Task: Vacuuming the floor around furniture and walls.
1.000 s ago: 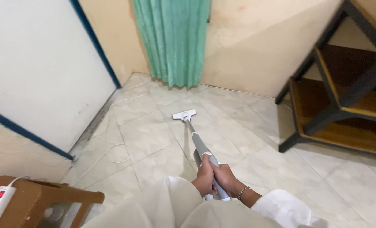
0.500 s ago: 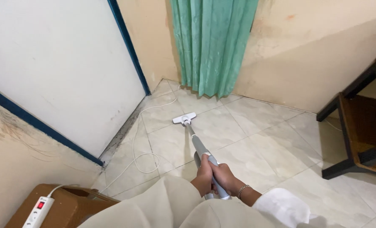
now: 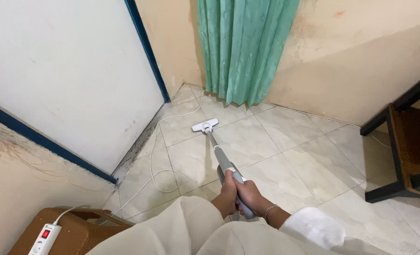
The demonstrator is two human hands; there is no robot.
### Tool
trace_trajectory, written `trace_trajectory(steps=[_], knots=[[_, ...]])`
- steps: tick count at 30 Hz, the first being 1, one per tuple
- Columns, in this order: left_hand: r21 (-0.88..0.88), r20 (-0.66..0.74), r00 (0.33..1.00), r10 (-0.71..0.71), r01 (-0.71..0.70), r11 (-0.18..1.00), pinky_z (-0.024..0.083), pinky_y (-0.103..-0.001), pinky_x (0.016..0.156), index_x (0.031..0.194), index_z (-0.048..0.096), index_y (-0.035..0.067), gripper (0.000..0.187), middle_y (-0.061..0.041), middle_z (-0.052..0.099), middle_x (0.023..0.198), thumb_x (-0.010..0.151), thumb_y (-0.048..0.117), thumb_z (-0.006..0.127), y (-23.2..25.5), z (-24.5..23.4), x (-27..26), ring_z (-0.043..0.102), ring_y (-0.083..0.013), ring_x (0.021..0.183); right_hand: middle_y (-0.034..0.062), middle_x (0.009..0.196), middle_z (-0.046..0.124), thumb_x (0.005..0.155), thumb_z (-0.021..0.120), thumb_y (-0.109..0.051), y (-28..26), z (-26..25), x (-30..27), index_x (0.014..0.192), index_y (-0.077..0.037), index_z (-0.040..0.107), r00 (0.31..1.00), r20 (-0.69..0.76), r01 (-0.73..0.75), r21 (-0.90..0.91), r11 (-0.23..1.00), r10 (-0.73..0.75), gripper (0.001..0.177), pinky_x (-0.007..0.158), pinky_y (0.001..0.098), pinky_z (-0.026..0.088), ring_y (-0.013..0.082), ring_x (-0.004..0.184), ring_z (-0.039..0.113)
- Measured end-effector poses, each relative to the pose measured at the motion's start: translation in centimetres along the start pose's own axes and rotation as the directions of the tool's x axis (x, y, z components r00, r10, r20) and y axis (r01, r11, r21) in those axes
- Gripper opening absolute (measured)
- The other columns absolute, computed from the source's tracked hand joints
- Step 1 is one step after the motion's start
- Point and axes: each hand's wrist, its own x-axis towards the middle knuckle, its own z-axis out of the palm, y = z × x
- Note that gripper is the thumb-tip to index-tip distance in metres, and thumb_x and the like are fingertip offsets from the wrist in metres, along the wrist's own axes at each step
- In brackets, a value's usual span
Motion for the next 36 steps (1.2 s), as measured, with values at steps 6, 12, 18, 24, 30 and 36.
trace_trajectory(steps=[6,12,18,24,30,36], knots=[[-0.051,-0.087,0.995,-0.054,0.049,0.997,0.036,-0.035,0.052,0.105,0.059,0.007,0.084,-0.007,0.056,0.078,0.09,0.083,0.025,3.2,1.9,1.9,0.047,-0.0191,0.063,0.0105,0.061,0.06,0.1,0.048,-0.054,-2.6,-2.2,2.6,0.082,0.0,0.061,1.0,0.012,-0.012,-0.092,0.996,0.014,0.058,0.041,0.0387,0.046,0.0209,0.045,0.056],[-0.11,-0.002,1.0,0.015,-0.015,0.994,0.032,-0.037,0.051,0.103,0.056,0.008,0.09,-0.008,0.049,0.078,0.087,0.089,0.021,6.0,3.8,8.1,0.039,-0.0215,0.062,0.0104,0.062,0.06,0.098,0.051,-0.056,-6.7,-5.8,5.6,0.08,0.001,0.06,0.999,0.034,0.011,-0.151,0.989,-0.006,0.061,0.043,0.0387,0.046,0.0218,0.047,0.056],[-0.212,-0.025,1.0,0.014,-0.019,0.977,0.039,-0.036,0.058,0.109,0.06,0.007,0.088,-0.01,0.06,0.086,0.088,0.084,0.024,11.0,7.5,7.6,0.047,-0.0208,0.068,0.0115,0.062,0.06,0.097,0.052,-0.057,-9.4,-9.9,10.1,0.081,0.002,0.06,0.997,0.079,0.042,-0.18,0.983,-0.028,0.062,0.041,0.0383,0.044,0.0221,0.046,0.055],[-0.186,-0.031,0.997,0.067,-0.072,0.98,0.037,-0.038,0.053,0.103,0.056,0.005,0.086,-0.01,0.049,0.078,0.088,0.084,0.024,13.2,8.8,9.3,0.038,-0.022,0.062,0.0127,0.062,0.06,0.097,0.05,-0.06,-11.8,-12.0,12.0,0.081,0.003,0.061,0.988,0.15,0.065,-0.182,0.981,-0.038,0.066,0.04,0.0375,0.042,0.0218,0.045,0.054],[-0.227,-0.084,0.993,0.084,-0.101,0.969,0.036,-0.036,0.056,0.096,0.059,0.009,0.079,-0.005,0.049,0.072,0.089,0.082,0.029,14.5,9.3,10.5,0.038,-0.0188,0.061,0.0126,0.065,0.06,0.096,0.051,-0.06,-12.9,-13.0,14.4,0.081,0.003,0.06,0.991,0.131,0.01,-0.204,0.979,0.017,0.065,0.042,0.0404,0.044,0.0242,0.049,0.056],[-0.34,-0.025,0.999,0.025,-0.032,0.94,0.036,-0.036,0.052,0.078,0.047,0.011,0.074,-0.003,0.035,0.06,0.086,0.085,0.044,15.1,9.3,10.4,0.036,-0.02,0.052,0.0113,0.066,0.058,0.093,0.05,-0.063,-14.4,-13.7,13.8,0.082,0.0,0.061,0.982,0.162,-0.071,-0.149,0.986,0.096,0.065,0.049,0.0408,0.045,0.0243,0.053,0.055]])
